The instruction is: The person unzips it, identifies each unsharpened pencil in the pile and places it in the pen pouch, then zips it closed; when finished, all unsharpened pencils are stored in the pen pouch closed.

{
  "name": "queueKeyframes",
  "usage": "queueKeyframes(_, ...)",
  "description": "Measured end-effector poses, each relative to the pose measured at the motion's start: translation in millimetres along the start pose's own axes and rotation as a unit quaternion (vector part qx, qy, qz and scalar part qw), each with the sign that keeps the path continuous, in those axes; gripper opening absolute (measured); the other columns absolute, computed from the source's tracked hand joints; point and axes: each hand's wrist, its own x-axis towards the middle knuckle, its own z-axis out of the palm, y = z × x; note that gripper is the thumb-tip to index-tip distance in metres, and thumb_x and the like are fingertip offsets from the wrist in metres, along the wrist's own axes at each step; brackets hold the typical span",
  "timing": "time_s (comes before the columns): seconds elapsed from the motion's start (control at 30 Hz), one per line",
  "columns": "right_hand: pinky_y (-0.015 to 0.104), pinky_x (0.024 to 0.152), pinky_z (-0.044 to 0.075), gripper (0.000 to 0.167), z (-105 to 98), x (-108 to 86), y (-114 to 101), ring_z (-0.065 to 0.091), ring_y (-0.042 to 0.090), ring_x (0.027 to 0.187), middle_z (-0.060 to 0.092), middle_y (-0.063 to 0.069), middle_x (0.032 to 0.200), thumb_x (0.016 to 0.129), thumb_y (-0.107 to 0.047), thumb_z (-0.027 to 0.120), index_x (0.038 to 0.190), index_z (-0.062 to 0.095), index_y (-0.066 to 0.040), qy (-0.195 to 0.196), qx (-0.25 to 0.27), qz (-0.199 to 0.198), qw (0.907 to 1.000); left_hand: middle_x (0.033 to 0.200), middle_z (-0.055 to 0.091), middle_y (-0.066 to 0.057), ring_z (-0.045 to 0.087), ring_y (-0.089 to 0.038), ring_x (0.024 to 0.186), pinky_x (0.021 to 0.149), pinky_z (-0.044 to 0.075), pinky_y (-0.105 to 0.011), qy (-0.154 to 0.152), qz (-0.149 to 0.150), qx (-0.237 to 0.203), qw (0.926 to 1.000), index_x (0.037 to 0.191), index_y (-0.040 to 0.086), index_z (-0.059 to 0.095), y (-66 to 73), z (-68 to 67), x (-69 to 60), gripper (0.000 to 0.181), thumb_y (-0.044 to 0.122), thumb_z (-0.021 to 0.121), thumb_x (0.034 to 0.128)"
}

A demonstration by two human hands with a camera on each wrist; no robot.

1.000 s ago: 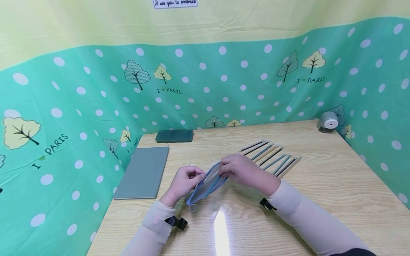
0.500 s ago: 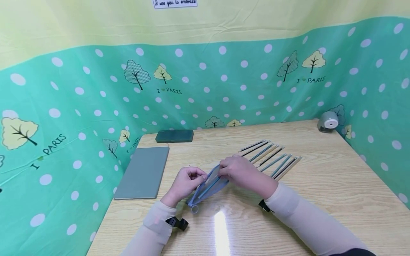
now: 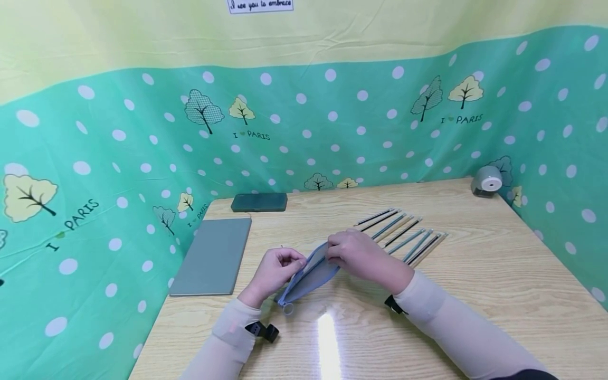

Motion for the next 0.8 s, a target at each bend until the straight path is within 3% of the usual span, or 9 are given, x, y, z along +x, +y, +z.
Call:
queueKeyframes(0.37,0.027,0.072,0.054,0.014,-2,0.1,4,0.063,0.011,0.08,0.066,-0.007,0.087,0.081,-0.009,0.091,0.088,0.081,-0.016,0.007,0.037,0.007,0.9993,0.08,0.071,-0.003,0.054,-0.007,0.059,0.051,0.046,-0.022,0.009,-0.01,0.011,0.9999,0.1,0.006,0.08,-1.9,-7.5,-1.1,0.01,0.011,0.072,0.0995)
queueKeyframes(0.8,0.026,0.066,0.05,0.009,-19,-5.8,21,0.061,0.013,0.077,0.064,-0.01,0.089,0.09,-0.014,0.085,0.097,0.081,-0.018,0.01,0.112,0.088,0.9897,0.067,0.061,0.0,0.046,-0.006,0.051,0.049,0.041,-0.021,0.019,-0.016,0.003,0.9997,0.101,0.001,0.079,-7.4,-14.2,0.4,0.011,0.01,0.071,0.0995)
